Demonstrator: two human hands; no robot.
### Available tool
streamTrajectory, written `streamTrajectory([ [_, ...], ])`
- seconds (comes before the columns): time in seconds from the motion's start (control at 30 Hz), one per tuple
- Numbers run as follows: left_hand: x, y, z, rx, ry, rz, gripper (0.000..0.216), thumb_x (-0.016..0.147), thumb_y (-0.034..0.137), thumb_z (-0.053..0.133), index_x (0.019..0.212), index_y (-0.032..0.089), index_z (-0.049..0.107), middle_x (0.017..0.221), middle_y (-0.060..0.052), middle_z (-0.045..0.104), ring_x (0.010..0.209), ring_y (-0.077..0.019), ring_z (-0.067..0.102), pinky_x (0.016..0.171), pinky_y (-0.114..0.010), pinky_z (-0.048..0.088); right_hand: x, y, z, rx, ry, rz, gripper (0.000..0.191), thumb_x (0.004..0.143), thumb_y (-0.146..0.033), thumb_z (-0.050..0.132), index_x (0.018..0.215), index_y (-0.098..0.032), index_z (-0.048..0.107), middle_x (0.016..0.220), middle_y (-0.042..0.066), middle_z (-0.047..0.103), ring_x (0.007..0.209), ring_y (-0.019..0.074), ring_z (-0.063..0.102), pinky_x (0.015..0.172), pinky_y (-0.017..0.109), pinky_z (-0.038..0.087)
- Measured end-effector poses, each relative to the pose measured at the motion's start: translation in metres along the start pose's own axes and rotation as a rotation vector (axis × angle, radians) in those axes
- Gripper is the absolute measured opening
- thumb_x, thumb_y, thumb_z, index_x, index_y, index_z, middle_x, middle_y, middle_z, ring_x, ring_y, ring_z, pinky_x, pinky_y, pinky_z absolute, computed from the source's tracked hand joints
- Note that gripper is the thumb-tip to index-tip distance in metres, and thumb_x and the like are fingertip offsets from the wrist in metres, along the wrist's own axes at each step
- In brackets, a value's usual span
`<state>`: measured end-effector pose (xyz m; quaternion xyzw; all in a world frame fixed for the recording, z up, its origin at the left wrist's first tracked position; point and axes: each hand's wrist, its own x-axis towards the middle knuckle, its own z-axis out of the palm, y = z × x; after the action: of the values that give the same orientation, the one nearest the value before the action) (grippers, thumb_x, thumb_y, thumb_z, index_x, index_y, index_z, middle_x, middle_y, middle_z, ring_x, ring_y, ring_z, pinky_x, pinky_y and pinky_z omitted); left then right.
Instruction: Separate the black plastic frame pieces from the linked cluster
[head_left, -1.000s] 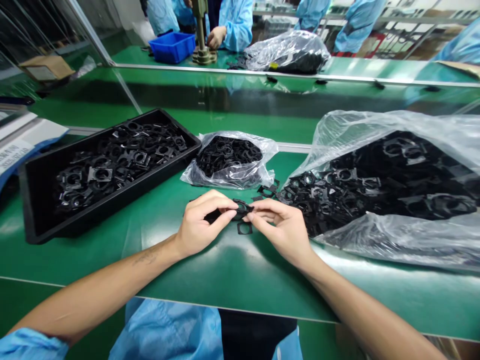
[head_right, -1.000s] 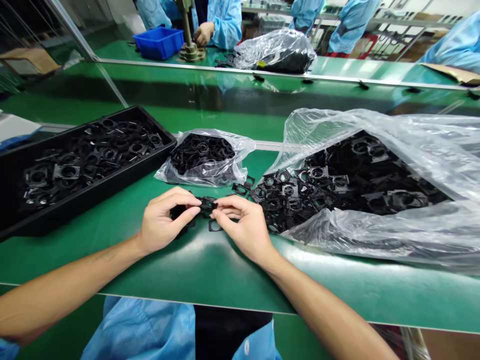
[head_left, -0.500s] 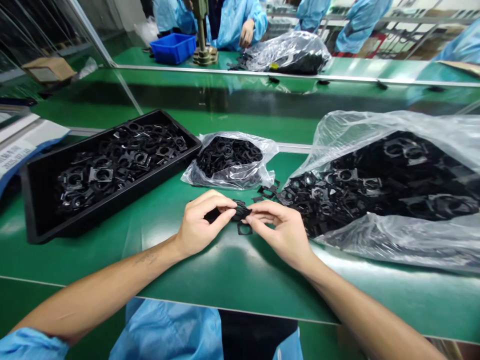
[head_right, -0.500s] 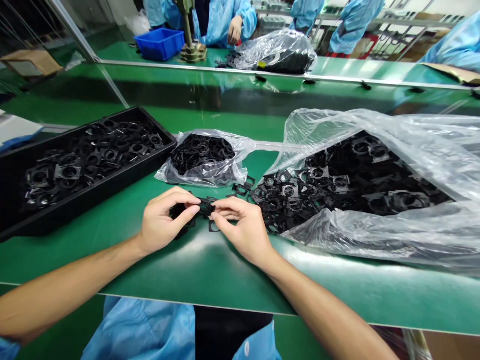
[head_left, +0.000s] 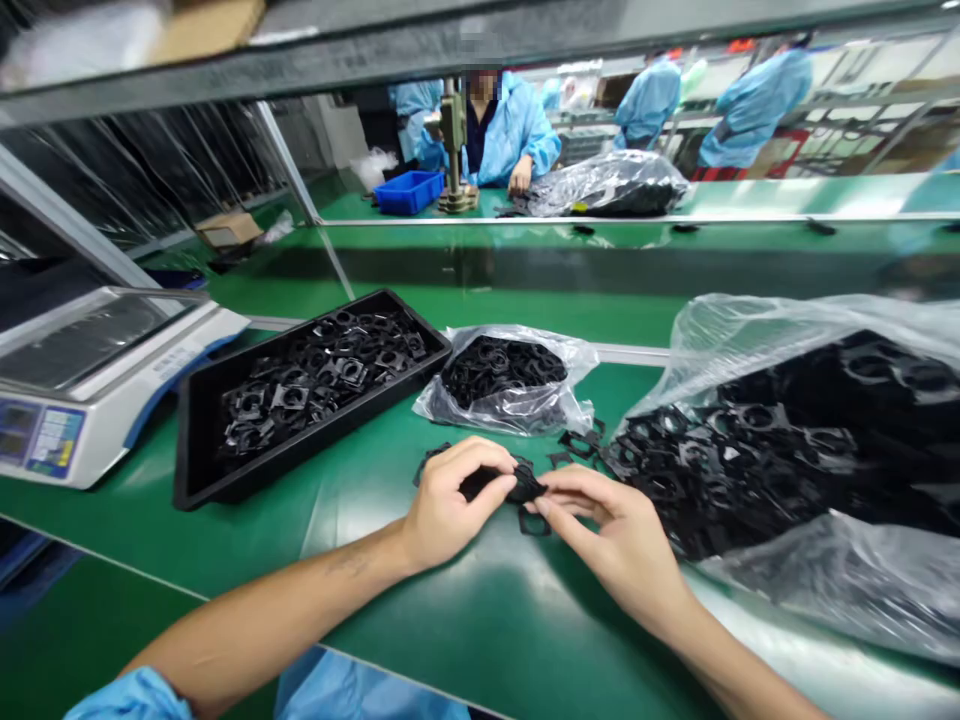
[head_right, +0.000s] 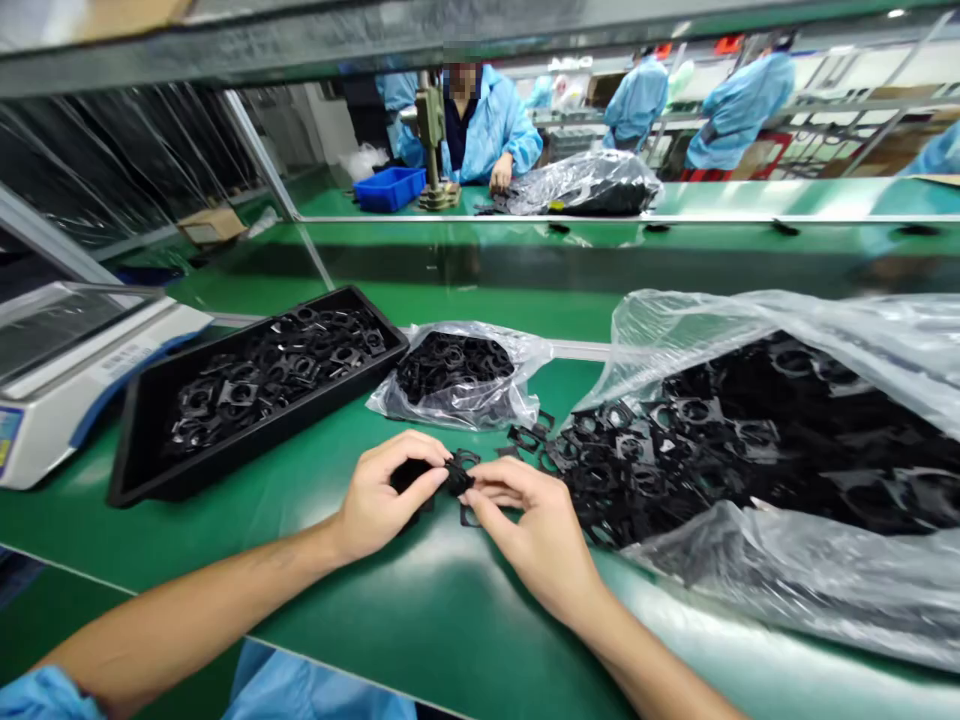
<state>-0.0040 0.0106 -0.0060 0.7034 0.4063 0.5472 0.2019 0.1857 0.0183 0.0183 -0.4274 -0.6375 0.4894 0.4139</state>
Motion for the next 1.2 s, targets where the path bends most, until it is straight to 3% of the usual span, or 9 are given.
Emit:
streamTrajectory([
  [0.17,0.0,-0.002,0.002,0.001,0.004,0.003,0.004,0.091,0.018,0.064,0.088,0.018,0.066,0.088,-0.007,0.073,0.084,-0.0176,0.07,0.079,-0.031,0.059,0.001,0.002,-0.001,-0.07,-0.014,-0.068,0.014,0.077,-0.027,0.079,0.088,-0.019,0.074,0.078,0.004,0.076,0.067,0.0189,0.074,0.069,0.03,0.065],
  [0.33,-0.003,0.0,0.0,-0.016,-0.02,0.06,0.001,0.09,0.017,0.067,0.09,0.017,0.066,0.088,-0.006,0.074,0.084,-0.0158,0.07,0.079,-0.029,0.058,-0.001,-0.001,-0.001,-0.223,0.007,-0.182,0.01,0.085,-0.027,0.073,0.077,-0.02,0.074,0.074,0.004,0.074,0.066,0.0182,0.07,0.065,0.029,0.06],
  [0.57,-0.004,0.002,-0.007,-0.012,0.011,0.046,0.009,0.087,0.019,0.072,0.087,0.018,0.064,0.087,-0.005,0.071,0.085,-0.0154,0.068,0.08,-0.029,0.056,-0.007,-0.004,0.002,-0.28,0.045,-0.307,0.006,0.088,-0.024,0.072,0.084,-0.023,0.077,0.082,0.005,0.076,0.073,0.0198,0.07,0.073,0.033,0.059],
  [0.7,-0.005,0.002,-0.007,-0.026,-0.007,0.029,0.005,0.089,0.019,0.069,0.087,0.018,0.065,0.086,-0.005,0.071,0.085,-0.0162,0.068,0.08,-0.03,0.056,-0.008,-0.003,0.002,-0.286,0.043,-0.307,0.006,0.088,-0.024,0.071,0.086,-0.023,0.077,0.083,0.005,0.077,0.074,0.0202,0.07,0.073,0.033,0.059],
  [0.87,-0.005,0.002,-0.007,-0.11,-0.025,-0.093,0.008,0.09,0.022,0.068,0.096,0.017,0.067,0.087,-0.005,0.071,0.081,-0.0151,0.067,0.078,-0.028,0.056,-0.008,-0.001,0.0,-0.308,0.024,-0.319,0.008,0.089,-0.025,0.07,0.088,-0.023,0.078,0.084,0.006,0.077,0.075,0.0208,0.071,0.073,0.034,0.059],
  [1.03,-0.002,0.005,-0.009,-0.197,-0.088,-0.189,0.007,0.09,0.022,0.067,0.085,0.017,0.066,0.081,-0.004,0.069,0.075,-0.014,0.065,0.072,-0.026,0.054,-0.007,-0.001,0.0,-0.307,-0.004,-0.328,0.008,0.089,-0.023,0.069,0.087,-0.022,0.077,0.085,0.006,0.077,0.076,0.0197,0.07,0.074,0.033,0.058],
  [1.2,-0.003,0.009,-0.009,-0.139,-0.088,-0.145,0.009,0.089,0.022,0.068,0.082,0.017,0.066,0.079,-0.004,0.069,0.072,-0.0143,0.064,0.071,-0.027,0.054,-0.006,-0.005,0.001,-0.259,-0.021,-0.169,0.015,0.089,-0.029,0.069,0.078,-0.021,0.075,0.074,0.004,0.073,0.068,0.0182,0.067,0.069,0.031,0.056],
])
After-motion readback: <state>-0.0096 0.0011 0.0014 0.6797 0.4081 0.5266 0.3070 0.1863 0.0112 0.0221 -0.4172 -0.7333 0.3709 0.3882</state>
